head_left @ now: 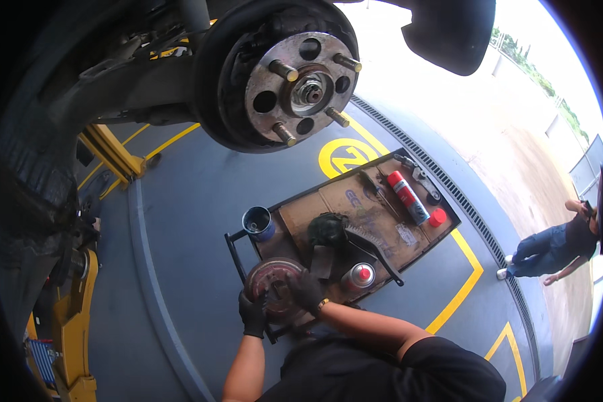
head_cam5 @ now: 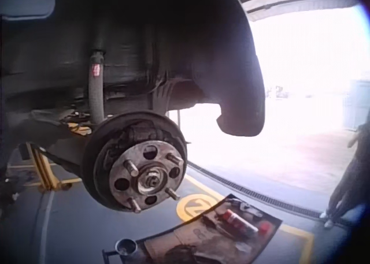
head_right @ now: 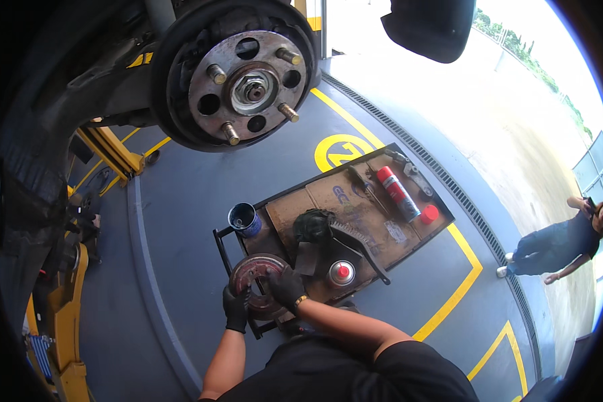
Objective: The person cleans a brake drum with a spray, applies lubricant to the brake components on the wheel hub, and then reinstalls the brake drum by hand.
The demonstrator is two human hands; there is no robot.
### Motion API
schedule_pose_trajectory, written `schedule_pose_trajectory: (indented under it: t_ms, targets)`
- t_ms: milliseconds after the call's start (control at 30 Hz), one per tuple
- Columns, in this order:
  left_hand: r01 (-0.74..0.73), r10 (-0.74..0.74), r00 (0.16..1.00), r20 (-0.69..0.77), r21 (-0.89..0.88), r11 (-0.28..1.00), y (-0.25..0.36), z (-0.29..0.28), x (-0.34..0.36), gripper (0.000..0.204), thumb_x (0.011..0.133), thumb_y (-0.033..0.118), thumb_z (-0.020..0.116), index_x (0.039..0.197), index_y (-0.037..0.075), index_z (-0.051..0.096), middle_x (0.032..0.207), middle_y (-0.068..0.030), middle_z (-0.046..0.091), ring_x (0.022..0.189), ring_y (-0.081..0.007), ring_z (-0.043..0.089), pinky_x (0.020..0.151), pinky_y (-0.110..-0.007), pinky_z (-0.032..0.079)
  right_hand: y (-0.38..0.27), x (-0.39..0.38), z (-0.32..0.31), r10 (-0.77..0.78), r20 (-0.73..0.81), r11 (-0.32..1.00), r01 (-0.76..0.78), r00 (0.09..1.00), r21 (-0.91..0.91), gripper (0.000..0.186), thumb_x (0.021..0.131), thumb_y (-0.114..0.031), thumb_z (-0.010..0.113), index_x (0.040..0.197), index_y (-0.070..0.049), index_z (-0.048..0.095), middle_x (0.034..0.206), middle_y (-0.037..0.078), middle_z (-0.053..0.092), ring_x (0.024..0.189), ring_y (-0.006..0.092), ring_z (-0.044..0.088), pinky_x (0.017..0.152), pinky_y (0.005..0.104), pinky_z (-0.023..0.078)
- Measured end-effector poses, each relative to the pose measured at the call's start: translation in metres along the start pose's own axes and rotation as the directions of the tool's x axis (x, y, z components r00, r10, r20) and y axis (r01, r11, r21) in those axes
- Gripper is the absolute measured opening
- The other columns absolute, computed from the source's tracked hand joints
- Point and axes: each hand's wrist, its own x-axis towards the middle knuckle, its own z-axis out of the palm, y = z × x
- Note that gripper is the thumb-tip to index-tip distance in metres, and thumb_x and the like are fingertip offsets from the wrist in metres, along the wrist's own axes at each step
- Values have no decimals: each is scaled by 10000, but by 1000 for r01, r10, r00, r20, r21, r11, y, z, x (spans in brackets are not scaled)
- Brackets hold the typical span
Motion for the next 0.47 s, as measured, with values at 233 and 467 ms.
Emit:
schedule_pose_trajectory:
  t_ms: [233,467]
  targets:
    - [-11,52,985,-163,246,969,-11,3,0,846,802,518,851,1345,-68,575,1283,-270,652,1225,-426,619,1045,-477,486,-93,-35,-187,-491,119,797,390,863,461,505,1045,-208,637,1489,-3,509,1284,165,695,1188,230,672,1006,375,526]
    - [-21,22,1000,0,288,957,-2,-1,23,821,816,548,838,1402,29,590,1346,-235,646,1277,-406,604,1099,-472,459,99,175,-267,-44,-308,954,-51,950,-295,495,896,-189,738,1350,-31,623,1290,254,679,1212,354,673,986,432,554]
